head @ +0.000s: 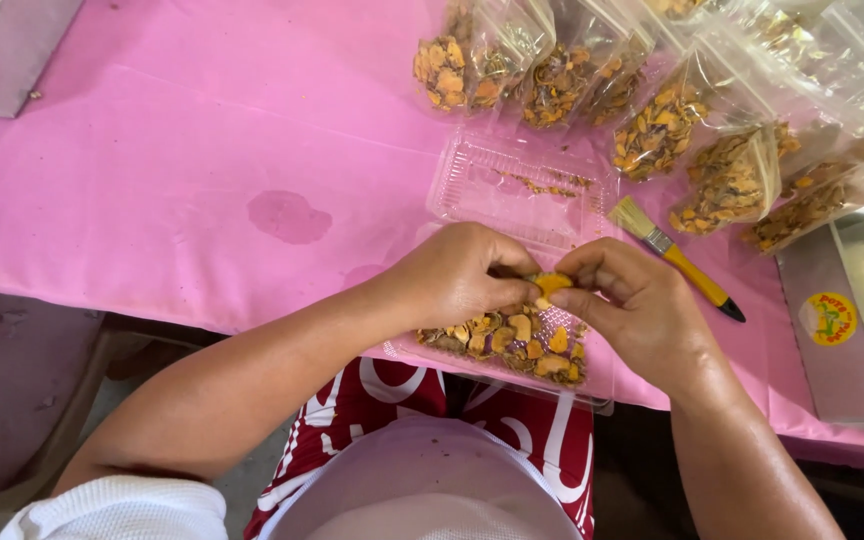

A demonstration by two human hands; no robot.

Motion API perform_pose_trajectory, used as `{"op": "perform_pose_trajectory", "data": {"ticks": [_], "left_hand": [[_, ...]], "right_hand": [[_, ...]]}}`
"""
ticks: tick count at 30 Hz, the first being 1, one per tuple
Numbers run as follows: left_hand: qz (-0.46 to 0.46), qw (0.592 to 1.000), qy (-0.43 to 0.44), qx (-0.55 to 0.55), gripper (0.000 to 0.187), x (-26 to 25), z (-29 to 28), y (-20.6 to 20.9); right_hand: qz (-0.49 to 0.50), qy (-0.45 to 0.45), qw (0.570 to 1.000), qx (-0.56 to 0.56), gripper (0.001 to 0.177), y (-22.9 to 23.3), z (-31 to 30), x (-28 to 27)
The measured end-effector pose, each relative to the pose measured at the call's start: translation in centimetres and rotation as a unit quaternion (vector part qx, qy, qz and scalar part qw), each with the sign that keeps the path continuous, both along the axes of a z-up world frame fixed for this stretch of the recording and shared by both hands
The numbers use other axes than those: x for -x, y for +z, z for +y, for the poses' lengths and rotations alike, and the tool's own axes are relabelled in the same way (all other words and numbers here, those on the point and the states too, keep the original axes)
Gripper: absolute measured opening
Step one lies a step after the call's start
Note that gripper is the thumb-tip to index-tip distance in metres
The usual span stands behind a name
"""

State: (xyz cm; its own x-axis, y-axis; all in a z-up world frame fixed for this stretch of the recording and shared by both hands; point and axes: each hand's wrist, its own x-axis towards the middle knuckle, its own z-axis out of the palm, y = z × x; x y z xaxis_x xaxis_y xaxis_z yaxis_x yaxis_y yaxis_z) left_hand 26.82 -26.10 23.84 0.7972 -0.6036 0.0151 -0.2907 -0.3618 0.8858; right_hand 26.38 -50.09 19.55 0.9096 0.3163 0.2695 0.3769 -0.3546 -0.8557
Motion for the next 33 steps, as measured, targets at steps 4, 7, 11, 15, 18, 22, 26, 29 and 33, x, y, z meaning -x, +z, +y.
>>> {"op": "perform_pose_trajectory", "data": {"ticks": [4,7,11,15,18,22,26,29,33], "left_hand": [[0.112,0.988,0.102,-0.041,0.022,-0.2,0.3,0.1],[0.130,0.978,0.134,-0.097,0.020,0.0,0.9,1.5],[0.114,0.974,0.184,-0.067,0.014,-0.8,1.3,0.3],[0.049,0.977,0.197,-0.063,0.007,-1.2,1.2,0.0],[0.037,0.976,0.207,-0.056,0.007,-1.2,1.2,0.3],[0.028,0.975,0.219,-0.038,0.010,-1.1,1.7,1.0],[0.041,0.973,0.228,-0.016,0.008,-1.5,1.6,0.7],[0.022,0.976,0.216,0.033,0.004,-1.7,1.1,0.3],[0.052,0.978,0.199,0.037,0.008,-1.4,0.4,0.4]], "right_hand": [[-0.016,-0.154,0.966,0.206,0.026,3.6,-1.5,0.9],[-0.165,-0.182,0.872,0.423,0.036,-2.6,-10.3,-3.3],[-0.025,-0.193,0.846,0.497,0.044,-5.8,-12.9,-3.3],[-0.063,-0.191,0.880,0.430,0.039,-5.0,-12.9,-2.1],[0.006,-0.201,0.889,0.411,0.047,-3.4,-12.1,-1.0],[0.115,-0.267,0.919,0.266,0.050,1.2,-9.7,2.0],[0.147,-0.236,0.951,-0.136,0.029,1.4,-11.1,4.9],[0.085,0.058,0.918,-0.383,0.037,0.4,-12.2,6.2],[-0.065,-0.026,0.956,-0.284,0.024,0.9,-7.2,7.2]]}}
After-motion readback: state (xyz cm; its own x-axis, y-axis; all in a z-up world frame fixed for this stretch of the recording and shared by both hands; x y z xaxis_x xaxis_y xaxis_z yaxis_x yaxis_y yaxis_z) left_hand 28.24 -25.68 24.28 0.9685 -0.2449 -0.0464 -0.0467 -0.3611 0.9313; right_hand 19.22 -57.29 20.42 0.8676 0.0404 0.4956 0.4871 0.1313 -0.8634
